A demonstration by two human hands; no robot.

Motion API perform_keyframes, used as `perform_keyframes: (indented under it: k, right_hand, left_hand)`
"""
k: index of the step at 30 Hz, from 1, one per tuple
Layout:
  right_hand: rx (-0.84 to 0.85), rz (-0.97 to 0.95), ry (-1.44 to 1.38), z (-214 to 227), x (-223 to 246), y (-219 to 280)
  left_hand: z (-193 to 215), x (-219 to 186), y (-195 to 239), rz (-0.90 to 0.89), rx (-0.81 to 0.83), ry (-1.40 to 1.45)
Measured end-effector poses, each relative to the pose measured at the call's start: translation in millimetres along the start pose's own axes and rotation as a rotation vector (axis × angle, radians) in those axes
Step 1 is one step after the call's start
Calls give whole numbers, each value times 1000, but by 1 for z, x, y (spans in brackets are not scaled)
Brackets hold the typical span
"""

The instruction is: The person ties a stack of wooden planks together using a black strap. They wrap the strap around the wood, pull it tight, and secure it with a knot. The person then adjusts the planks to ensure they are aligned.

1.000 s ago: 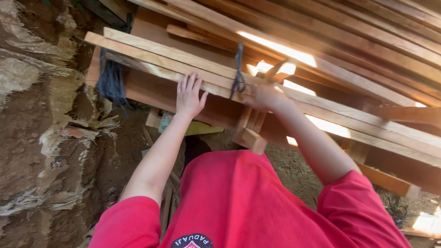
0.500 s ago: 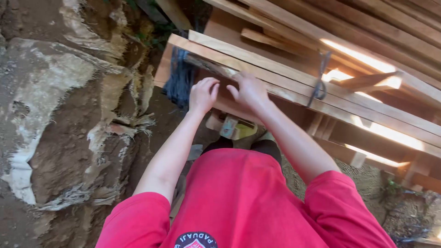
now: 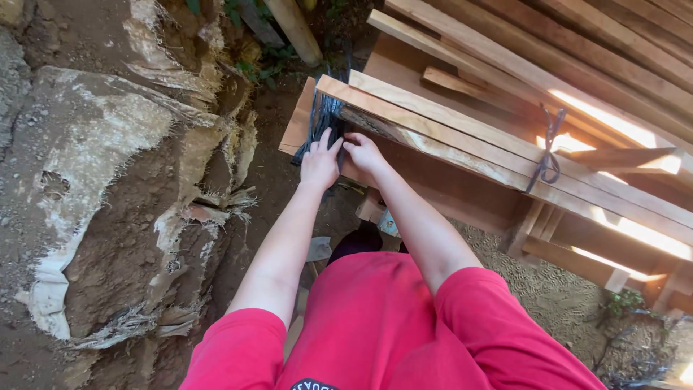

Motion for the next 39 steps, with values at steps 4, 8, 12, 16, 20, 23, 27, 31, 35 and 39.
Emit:
perform_keyframes:
  k: [4,8,12,16,20,23,27,31,35,39]
  right_hand:
    - [-5,-134,-219,4,19,12]
    - [-80,-139,-234,49,66,69]
    - [-26,-233,-337,72,52,87]
    - [81,-148,-55,105,36,76]
    - [433,-110,117,158,65,98]
    - [448,-2,458,190,75,105]
    - [436,60,742,238,95,113]
    - [363,107,815,293,95,119]
    - [275,104,821,380,80,124]
    - [302,57,698,477,45,147]
  left_hand:
    - [-17,10,-12,16,77,-48]
    - [-29,18,-20,16,131,-74]
    - [-23,13,-21,29,128,-83]
    - [-21,10,-20,34,135,-66]
    - [-24,7,-19,44,120,-96]
    - [-34,11,-20,50,105,-124]
    - [-28,-1,-21,74,68,-194]
    - [-18,-26,-18,155,-152,-263]
    - [-28,-74,-19,206,-420,-213]
    - [-14,-212,-14,-211,-537,175]
Point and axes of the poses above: each hand's wrist, its own y-axis away from the middle knuckle, its own z-axis out of the back of the hand, x = y × z, the point moved 2 cm from there along -y, towards the middle knuckle, and after that the axes turned 8 degrees about -x, right-handed, at the moved point
